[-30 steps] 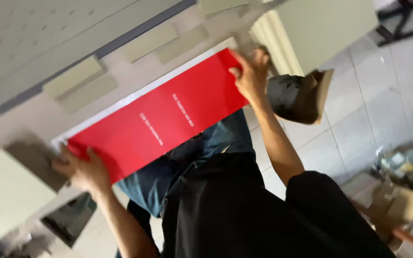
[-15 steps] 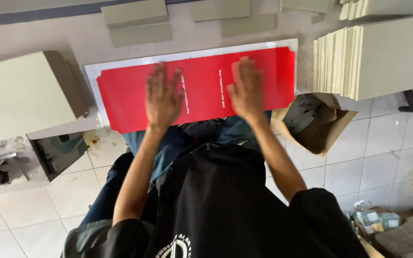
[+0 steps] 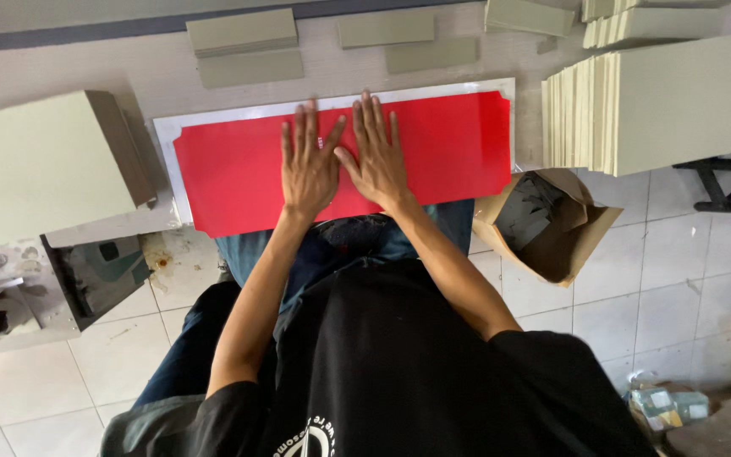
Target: The person assembles books by placing stacks of book pages onto a white board, covering them with a red cover sheet, and then stacking the completed books on a shelf.
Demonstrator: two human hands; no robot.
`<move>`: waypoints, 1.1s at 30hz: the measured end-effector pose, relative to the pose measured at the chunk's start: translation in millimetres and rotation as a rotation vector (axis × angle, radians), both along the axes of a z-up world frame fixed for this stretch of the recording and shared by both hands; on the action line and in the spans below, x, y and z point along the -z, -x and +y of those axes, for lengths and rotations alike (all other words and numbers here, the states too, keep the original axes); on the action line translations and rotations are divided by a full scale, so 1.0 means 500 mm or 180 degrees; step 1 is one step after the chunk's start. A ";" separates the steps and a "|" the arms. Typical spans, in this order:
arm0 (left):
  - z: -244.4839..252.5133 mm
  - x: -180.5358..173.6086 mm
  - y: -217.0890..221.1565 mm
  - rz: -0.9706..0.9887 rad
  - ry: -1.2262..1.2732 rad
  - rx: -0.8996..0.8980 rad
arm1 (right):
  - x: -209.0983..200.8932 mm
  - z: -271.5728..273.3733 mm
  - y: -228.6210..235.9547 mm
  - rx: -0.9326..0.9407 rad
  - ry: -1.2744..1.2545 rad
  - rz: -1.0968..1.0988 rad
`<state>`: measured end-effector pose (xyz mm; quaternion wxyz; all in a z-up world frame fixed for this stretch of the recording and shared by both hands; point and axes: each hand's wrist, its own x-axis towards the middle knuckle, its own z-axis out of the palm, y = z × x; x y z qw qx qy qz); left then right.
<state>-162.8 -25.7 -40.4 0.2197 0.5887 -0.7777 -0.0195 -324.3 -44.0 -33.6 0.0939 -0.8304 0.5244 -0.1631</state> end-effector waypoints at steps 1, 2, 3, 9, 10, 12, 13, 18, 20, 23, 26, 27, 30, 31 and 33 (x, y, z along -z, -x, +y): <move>0.001 -0.008 0.000 0.0019 -0.0097 -0.0037 | -0.008 0.025 0.003 -0.0062 0.0059 0.0048; 0.000 -0.015 -0.001 0.0038 -0.0194 -0.0074 | -0.015 0.048 0.004 -0.0125 0.0116 0.0097; -0.002 -0.013 0.000 0.0061 -0.0189 -0.0062 | -0.020 0.098 0.022 -0.0114 0.0120 0.0120; 0.001 -0.012 -0.008 0.0121 -0.0534 -0.0067 | -0.063 0.248 0.070 -0.0837 -0.0947 -0.0151; 0.000 -0.012 -0.014 0.0110 -0.0526 -0.0121 | -0.081 0.217 0.054 -0.0785 -0.0796 -0.0314; 0.006 -0.016 -0.027 0.0077 -0.0539 -0.0156 | -0.079 0.145 0.018 -0.0713 -0.0663 -0.0500; 0.004 -0.017 -0.035 0.0045 -0.0550 -0.0251 | -0.057 0.097 -0.003 -0.0640 -0.0461 -0.0427; -0.008 -0.031 -0.061 0.0159 -0.0677 -0.0407 | -0.001 0.035 -0.042 -0.0454 -0.0171 -0.0278; -0.007 -0.025 -0.059 0.0225 -0.0746 -0.0445 | -0.004 0.108 -0.022 -0.0946 -0.0297 -0.0451; -0.004 -0.041 -0.063 0.0190 -0.0805 -0.0348 | -0.024 0.251 0.037 -0.1380 -0.0635 -0.0564; 0.029 -0.048 -0.092 0.0105 -0.0876 -0.0060 | -0.067 0.279 0.109 -0.1342 -0.0685 -0.0598; 0.045 -0.084 -0.098 0.0098 -0.0861 -0.0066 | -0.064 0.256 0.140 -0.1349 -0.0670 -0.0602; 0.098 -0.142 -0.119 -0.0162 -0.1357 0.0557 | -0.054 0.195 0.225 -0.0691 -0.0071 -0.0147; 0.112 -0.129 -0.127 -0.0548 -0.1201 0.0664 | -0.052 0.171 0.249 -0.0399 -0.0085 0.0075; 0.137 -0.108 -0.147 -0.0957 -0.0999 0.0745 | -0.054 0.146 0.284 -0.0112 -0.0048 0.0277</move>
